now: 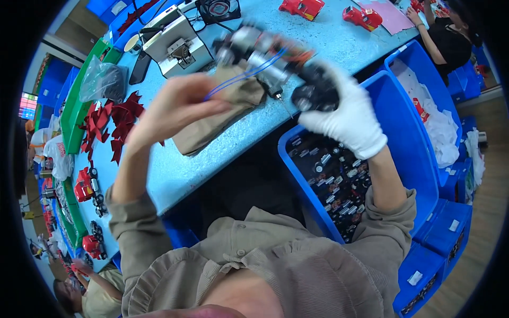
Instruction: Assembling plastic toy trucks using an electric screwdriver and tying decorative red ribbons.
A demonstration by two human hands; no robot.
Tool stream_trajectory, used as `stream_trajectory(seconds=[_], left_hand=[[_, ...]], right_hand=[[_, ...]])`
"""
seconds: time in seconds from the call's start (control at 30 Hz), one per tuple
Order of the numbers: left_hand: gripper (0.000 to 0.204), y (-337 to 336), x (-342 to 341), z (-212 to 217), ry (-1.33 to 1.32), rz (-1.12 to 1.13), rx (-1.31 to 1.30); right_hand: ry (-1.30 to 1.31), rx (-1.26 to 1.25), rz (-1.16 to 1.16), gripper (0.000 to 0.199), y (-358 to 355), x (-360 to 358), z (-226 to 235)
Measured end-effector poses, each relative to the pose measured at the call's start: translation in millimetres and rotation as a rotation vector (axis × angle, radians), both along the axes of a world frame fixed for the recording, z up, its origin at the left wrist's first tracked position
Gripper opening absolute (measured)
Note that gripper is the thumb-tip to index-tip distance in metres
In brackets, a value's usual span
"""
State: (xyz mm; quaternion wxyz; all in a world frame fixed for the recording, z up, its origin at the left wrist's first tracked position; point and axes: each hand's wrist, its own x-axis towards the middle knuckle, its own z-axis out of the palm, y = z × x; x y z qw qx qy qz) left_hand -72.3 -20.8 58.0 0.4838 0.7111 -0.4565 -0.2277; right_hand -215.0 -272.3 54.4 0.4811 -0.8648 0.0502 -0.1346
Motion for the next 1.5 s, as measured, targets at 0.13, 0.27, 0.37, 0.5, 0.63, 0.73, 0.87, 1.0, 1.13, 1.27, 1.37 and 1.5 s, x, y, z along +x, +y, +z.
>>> stream_trajectory(seconds=[0.13, 0.27, 0.37, 0.5, 0.63, 0.73, 0.87, 1.0, 1.13, 1.27, 1.37, 1.5], left_hand=[[0.013, 58, -8, 57, -0.151, 0.050, 0.567], [0.011, 70, 11, 20, -0.308, 0.010, 0.599], [0.014, 92, 38, -12, -0.702, 0.163, 0.421], [0.015, 102, 59, -26, -0.800, 0.400, 0.472], [0.015, 94, 66, -33, -0.542, 0.509, 0.481], [0.014, 84, 68, -46, -0.501, 0.514, 0.391], [0.012, 88, 64, -51, -0.722, 0.477, 0.331], [0.010, 92, 66, -52, -0.932, 0.407, 0.336], [0.011, 85, 68, -43, -1.207, 0.415, 0.214], [0.024, 79, 63, -32, -1.359, 0.381, -0.024], [0.012, 72, 48, -3, -1.140, 0.406, -0.070], [0.018, 71, 46, -25, -1.194, 0.358, -0.203]], right_hand=[[0.651, 0.348, 0.593, 0.079, 8, 13, -52], [0.928, 0.275, 0.711, 0.076, 23, 44, -74], [0.901, 0.113, 0.736, 0.071, 10, 69, -55], [0.541, -0.191, 0.613, 0.054, -25, 120, -20], [0.036, -0.741, 0.114, 0.045, -92, 230, -41], [-0.002, -1.063, -0.034, 0.049, -131, 310, -59], [0.609, -1.205, 0.051, 0.076, -132, 357, -61], [0.630, -1.174, 0.049, 0.083, -131, 354, -54], [0.344, -1.212, 0.103, 0.084, -91, 320, -53], [-0.172, -0.814, -0.126, 0.079, -83, 279, -65], [-0.337, -0.072, 0.000, 0.078, -87, 254, -69], [-0.203, 0.462, 0.384, 0.083, 26, 185, -49]])
